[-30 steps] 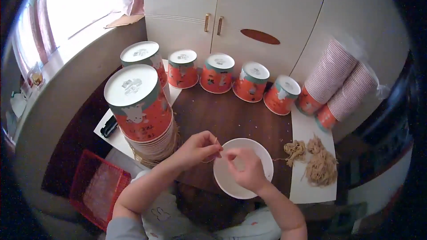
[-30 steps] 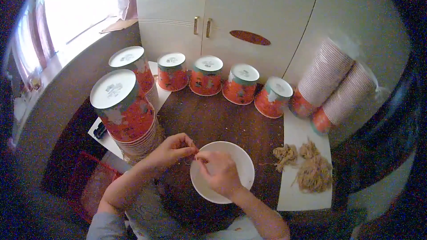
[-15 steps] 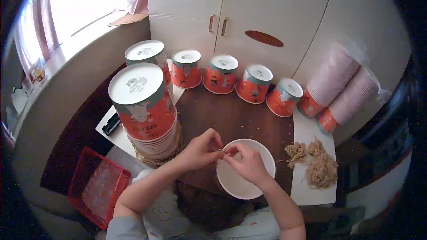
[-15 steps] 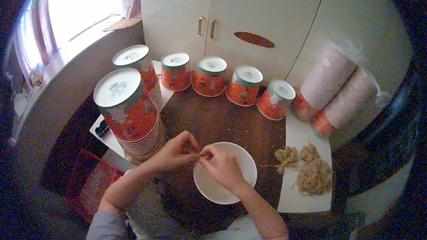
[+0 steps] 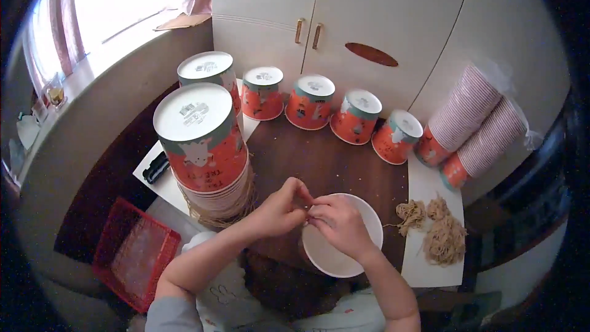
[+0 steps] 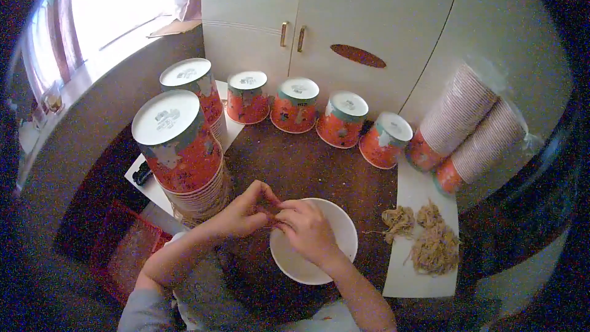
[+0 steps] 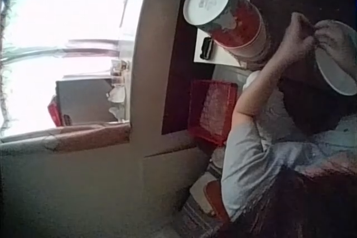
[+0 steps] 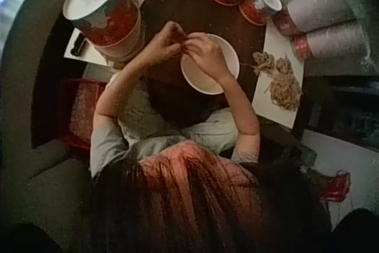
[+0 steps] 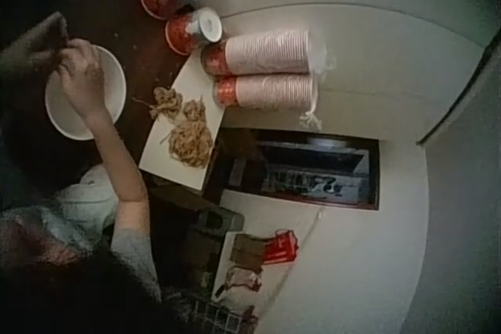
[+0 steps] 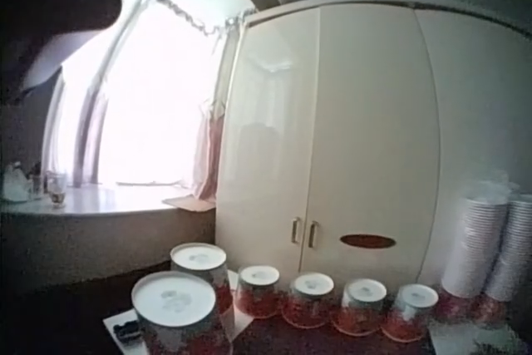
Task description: Attaching string handles to Halloween-themed paper buckets and stacking them.
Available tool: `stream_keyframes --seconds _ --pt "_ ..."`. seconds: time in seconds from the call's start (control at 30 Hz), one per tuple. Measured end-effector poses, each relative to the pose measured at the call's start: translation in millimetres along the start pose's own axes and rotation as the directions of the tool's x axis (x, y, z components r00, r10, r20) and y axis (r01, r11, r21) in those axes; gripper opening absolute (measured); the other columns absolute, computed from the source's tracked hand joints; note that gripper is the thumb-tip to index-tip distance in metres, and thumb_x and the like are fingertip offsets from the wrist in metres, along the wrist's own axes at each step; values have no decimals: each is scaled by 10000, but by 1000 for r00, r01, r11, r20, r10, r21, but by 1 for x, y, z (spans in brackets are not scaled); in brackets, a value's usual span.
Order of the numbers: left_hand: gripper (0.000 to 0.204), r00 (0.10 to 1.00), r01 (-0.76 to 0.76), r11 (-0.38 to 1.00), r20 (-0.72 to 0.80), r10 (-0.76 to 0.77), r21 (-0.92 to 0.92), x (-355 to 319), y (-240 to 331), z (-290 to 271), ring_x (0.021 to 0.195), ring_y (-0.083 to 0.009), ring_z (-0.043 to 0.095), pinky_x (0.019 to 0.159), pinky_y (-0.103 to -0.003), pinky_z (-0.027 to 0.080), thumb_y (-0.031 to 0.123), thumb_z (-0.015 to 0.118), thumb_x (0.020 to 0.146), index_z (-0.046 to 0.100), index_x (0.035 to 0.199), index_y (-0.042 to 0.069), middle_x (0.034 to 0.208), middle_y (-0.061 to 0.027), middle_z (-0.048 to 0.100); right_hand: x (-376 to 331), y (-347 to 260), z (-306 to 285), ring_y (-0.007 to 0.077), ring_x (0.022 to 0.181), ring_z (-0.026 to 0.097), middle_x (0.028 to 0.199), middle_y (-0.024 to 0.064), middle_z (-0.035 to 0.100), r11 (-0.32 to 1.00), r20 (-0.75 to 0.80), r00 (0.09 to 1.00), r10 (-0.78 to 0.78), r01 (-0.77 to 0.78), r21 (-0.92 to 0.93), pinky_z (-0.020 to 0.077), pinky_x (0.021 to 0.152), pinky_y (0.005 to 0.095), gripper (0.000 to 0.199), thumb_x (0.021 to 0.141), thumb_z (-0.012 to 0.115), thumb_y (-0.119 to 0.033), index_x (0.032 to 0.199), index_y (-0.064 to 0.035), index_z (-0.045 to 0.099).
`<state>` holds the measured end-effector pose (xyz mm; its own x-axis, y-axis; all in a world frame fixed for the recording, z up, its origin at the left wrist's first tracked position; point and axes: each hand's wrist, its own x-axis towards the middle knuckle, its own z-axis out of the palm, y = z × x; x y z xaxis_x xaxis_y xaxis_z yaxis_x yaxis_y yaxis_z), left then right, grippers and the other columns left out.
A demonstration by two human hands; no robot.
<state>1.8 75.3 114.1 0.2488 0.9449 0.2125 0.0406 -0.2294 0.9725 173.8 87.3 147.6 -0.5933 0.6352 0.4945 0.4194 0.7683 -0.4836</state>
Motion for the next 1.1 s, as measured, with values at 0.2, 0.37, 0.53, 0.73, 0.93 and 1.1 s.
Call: stream_keyframes --seconds 0.2,0.37,0.53,0.73,0.93,1.1 --pt "322 999 49 996 14 -48 -74 1 -2 -5 728 -125 543 586 -227 442 31 574 721 371 971 36 914 -84 514 -1 1 0 221 829 542 849 39 588 983 55 990 -126 132 -124 443 736 329 129 635 659 -67 744 -78 592" --pt "271 994 112 990 -3 -113 89 -3 28 -10 705 -134 563 595 -260 456 67 586 723 424 937 20 819 -91 557 -1 2 0 239 843 533 856 57 576 995 41 998 -47 51 -88 426 754 345 126 648 649 -82 741 -67 565" --pt "212 992 -124 882 87 95 454 -7 13 -23 678 -180 588 621 -292 471 134 623 701 552 860 13 727 -98 585 -2 6 0 255 866 524 877 80 564 1000 53 999 11 -10 -13 409 778 359 125 663 640 -92 745 -62 550" --pt "186 989 -32 863 139 -44 504 -12 19 -21 694 -240 600 633 -322 476 185 625 692 625 830 59 757 -102 606 -4 9 2 270 871 514 861 86 554 996 72 995 68 -72 47 400 791 376 113 697 624 -136 761 -74 554" --pt "166 985 -41 731 149 -84 682 -12 17 -15 734 -248 609 661 -320 486 139 623 702 627 857 81 804 -106 615 -5 11 4 270 869 517 860 85 556 996 76 994 76 -80 45 398 797 376 112 701 623 -140 761 -74 557" --pt "123 1000 -26 887 23 17 461 -12 20 -12 683 -223 621 625 -297 484 118 597 715 622 824 66 744 -100 622 -5 11 5 255 797 545 803 88 567 995 41 997 64 -67 71 428 722 339 112 679 635 -85 741 -42 552"
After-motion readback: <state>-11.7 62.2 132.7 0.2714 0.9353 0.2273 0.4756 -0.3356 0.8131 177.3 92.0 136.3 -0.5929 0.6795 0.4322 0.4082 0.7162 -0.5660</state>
